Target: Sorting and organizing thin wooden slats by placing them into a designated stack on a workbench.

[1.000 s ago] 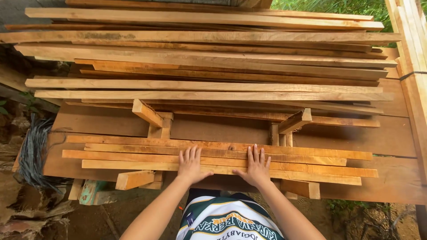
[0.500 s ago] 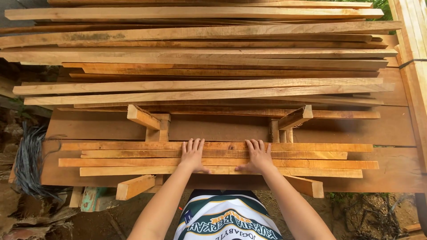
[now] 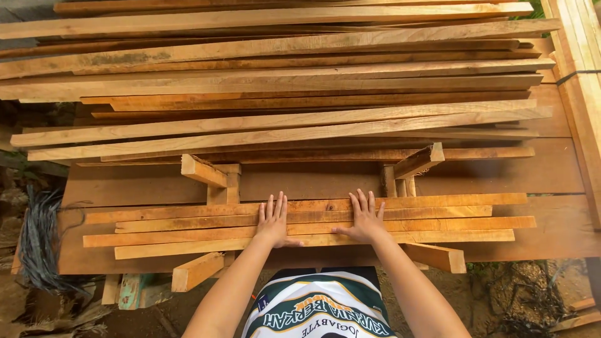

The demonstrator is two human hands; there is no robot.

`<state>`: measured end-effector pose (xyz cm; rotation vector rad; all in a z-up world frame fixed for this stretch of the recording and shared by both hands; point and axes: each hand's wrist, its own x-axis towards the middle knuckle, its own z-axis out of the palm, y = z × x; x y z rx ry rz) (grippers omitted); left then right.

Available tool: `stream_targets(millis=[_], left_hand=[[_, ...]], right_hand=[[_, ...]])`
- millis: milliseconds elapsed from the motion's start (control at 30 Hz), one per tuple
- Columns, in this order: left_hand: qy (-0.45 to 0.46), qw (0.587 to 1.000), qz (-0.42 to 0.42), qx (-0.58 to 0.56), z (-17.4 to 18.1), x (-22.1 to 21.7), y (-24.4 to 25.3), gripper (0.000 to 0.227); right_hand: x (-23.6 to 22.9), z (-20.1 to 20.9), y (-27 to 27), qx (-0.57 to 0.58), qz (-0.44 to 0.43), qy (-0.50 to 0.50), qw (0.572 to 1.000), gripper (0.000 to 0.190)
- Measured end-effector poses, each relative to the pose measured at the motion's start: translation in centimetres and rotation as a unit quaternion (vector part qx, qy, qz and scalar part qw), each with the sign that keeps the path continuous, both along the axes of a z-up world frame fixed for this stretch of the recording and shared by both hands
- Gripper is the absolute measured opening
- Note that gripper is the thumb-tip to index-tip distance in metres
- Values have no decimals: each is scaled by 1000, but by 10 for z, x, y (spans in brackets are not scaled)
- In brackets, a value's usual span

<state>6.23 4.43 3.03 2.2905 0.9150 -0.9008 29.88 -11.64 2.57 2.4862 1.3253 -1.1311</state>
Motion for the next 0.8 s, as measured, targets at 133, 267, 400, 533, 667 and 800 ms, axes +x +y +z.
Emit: stream_targets(millis=[133, 267, 400, 533, 667, 800], left_hand=[[3, 1000, 5, -7, 2, 1, 0, 145], [14, 1000, 1, -7, -8, 2, 2, 151], [24, 999, 9, -23, -6, 6, 2, 152], [25, 999, 15, -38, -6, 7, 3, 153], [21, 999, 12, -30, -7, 7, 4, 152], [27, 999, -29, 27, -7, 7, 1, 151]], right_hand=[[0, -15, -3, -10, 12, -10, 1000, 124], [3, -29, -4, -11, 20, -22, 999, 129], [6, -33, -6, -13, 18, -7, 1000, 132], [7, -28, -4, -12, 13, 2, 1000, 133], [9, -25, 1, -40, 23, 16, 999, 150], [9, -25, 4, -46, 37, -6, 998, 153]])
